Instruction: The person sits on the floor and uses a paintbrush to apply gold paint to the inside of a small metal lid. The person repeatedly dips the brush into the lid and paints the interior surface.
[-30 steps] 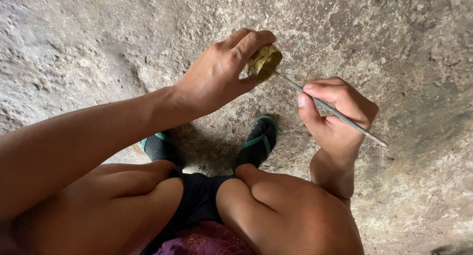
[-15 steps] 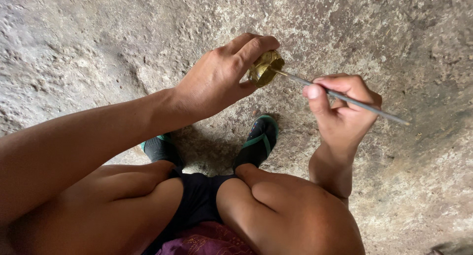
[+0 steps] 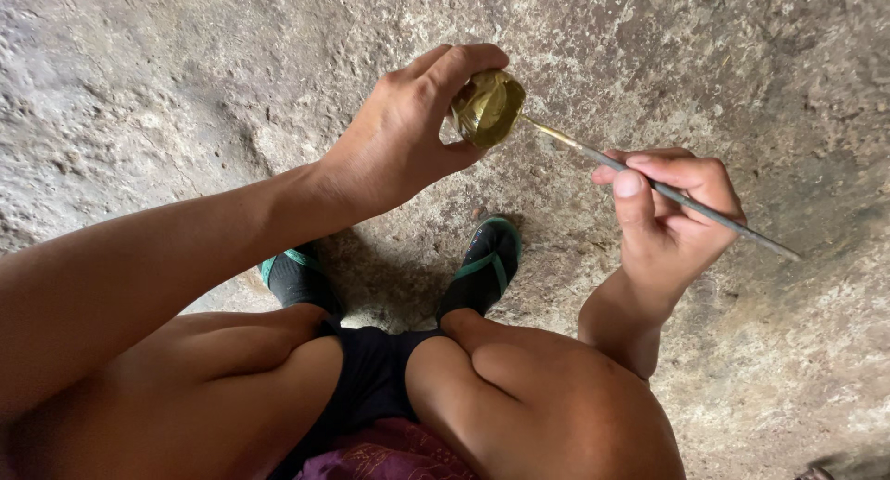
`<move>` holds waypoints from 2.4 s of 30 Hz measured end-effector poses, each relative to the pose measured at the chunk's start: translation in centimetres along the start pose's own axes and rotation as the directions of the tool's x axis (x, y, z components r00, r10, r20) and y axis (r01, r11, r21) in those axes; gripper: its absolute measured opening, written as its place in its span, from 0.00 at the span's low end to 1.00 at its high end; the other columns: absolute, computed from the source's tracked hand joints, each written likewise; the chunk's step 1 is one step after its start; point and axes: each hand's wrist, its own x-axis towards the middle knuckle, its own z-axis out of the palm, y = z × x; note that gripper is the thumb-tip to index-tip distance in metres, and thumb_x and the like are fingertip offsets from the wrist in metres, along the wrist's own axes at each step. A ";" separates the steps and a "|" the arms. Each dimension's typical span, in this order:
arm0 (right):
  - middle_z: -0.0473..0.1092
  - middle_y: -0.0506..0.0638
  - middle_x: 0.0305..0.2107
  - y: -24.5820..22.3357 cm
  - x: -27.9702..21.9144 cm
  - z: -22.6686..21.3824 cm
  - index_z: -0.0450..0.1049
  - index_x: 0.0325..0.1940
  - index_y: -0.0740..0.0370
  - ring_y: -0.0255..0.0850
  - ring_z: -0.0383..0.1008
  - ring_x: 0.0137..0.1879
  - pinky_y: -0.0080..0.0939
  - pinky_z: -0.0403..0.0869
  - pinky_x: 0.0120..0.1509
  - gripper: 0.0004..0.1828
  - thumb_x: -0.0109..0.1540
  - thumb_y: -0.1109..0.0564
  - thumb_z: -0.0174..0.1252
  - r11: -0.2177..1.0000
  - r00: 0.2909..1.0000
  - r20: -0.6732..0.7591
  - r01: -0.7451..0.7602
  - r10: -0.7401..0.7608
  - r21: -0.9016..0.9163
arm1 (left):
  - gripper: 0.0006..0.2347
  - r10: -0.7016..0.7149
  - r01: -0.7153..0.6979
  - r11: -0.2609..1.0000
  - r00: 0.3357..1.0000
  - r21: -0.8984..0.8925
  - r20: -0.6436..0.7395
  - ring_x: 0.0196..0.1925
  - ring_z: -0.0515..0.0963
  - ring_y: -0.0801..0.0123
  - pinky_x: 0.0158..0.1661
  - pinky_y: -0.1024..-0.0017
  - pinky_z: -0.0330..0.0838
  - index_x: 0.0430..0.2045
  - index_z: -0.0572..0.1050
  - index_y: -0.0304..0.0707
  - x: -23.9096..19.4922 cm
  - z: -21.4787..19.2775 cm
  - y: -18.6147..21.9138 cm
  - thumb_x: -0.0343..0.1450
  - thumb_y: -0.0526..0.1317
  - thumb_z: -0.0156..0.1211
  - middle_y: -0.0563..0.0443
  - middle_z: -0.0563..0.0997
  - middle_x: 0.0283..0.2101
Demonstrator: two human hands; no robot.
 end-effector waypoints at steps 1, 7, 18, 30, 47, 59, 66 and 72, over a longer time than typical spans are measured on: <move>0.77 0.63 0.40 0.1 0.2 0.0 0.69 0.48 0.69 0.42 0.83 0.40 0.34 0.81 0.36 0.12 0.73 0.59 0.63 1.000 0.999 0.024 0.029 -0.029 0.000 | 0.26 -0.014 0.014 1.000 1.000 -0.004 0.003 0.58 0.84 0.55 0.58 0.69 0.83 0.61 0.64 0.35 0.0 -0.1 0.0 0.70 0.32 0.74 0.40 0.77 0.58; 0.79 0.66 0.40 0.3 0.8 0.3 0.73 0.45 0.69 0.26 0.70 0.25 0.25 0.67 0.26 0.09 0.67 0.60 0.64 0.988 0.992 0.108 0.083 -0.069 -0.130 | 0.28 -0.051 0.051 0.999 0.999 -0.010 0.001 0.58 0.83 0.56 0.59 0.69 0.83 0.61 0.65 0.34 0.2 -0.3 0.0 0.69 0.33 0.76 0.40 0.78 0.57; 0.76 0.63 0.42 0.9 0.1 0.4 0.69 0.50 0.68 0.43 0.83 0.47 0.31 0.81 0.40 0.11 0.72 0.60 0.63 0.998 0.994 0.109 0.011 -0.017 0.056 | 0.27 -0.130 0.130 0.991 0.991 -0.017 0.035 0.57 0.84 0.53 0.56 0.67 0.84 0.61 0.66 0.29 0.1 -0.7 -0.2 0.70 0.31 0.75 0.35 0.78 0.57; 0.78 0.64 0.38 9.8 5.1 -2.5 0.68 0.49 0.73 0.49 0.84 0.43 0.42 0.85 0.45 0.04 0.73 0.69 0.57 0.920 0.883 -0.273 0.332 -0.381 -0.209 | 0.26 -0.151 0.138 0.984 0.983 0.117 0.105 0.54 0.85 0.53 0.51 0.66 0.81 0.60 0.68 0.26 -0.4 -2.2 -0.5 0.70 0.33 0.76 0.34 0.81 0.53; 0.64 0.47 0.24 11.3 6.2 -1.2 0.71 0.43 0.68 0.30 0.51 0.24 0.33 0.49 0.29 0.06 0.71 0.71 0.62 0.920 0.862 -0.349 0.284 -0.368 -0.269 | 0.27 -0.224 0.205 0.971 0.961 0.124 0.161 0.55 0.84 0.58 0.55 0.67 0.84 0.62 0.66 0.28 -0.3 -2.4 0.0 0.71 0.34 0.76 0.37 0.80 0.54; 0.69 0.53 0.24 10.7 6.7 -2.4 0.71 0.41 0.72 0.31 0.56 0.21 0.34 0.50 0.27 0.05 0.68 0.73 0.60 0.893 0.852 -0.317 0.318 -0.416 -0.318 | 0.27 -0.224 0.204 0.971 0.960 0.127 0.167 0.56 0.84 0.57 0.55 0.66 0.84 0.62 0.66 0.27 -0.4 -2.6 -0.1 0.71 0.34 0.76 0.35 0.79 0.54; 0.70 0.54 0.27 11.3 7.2 -2.6 0.72 0.42 0.74 0.32 0.53 0.22 0.35 0.48 0.28 0.06 0.67 0.72 0.64 0.905 0.842 -0.358 0.309 -0.404 -0.293 | 0.27 -0.217 0.193 0.970 0.962 0.150 0.166 0.56 0.84 0.56 0.55 0.65 0.83 0.62 0.66 0.27 -0.3 -2.6 0.1 0.71 0.34 0.76 0.35 0.79 0.54; 0.63 0.48 0.25 11.0 6.3 -2.6 0.71 0.43 0.71 0.29 0.52 0.20 0.33 0.47 0.25 0.07 0.72 0.71 0.63 0.932 0.889 -0.293 0.303 -0.352 -0.199 | 0.27 -0.226 0.207 0.969 0.962 0.133 0.153 0.56 0.84 0.56 0.55 0.66 0.84 0.62 0.67 0.27 -0.5 -2.7 0.2 0.71 0.34 0.76 0.36 0.79 0.54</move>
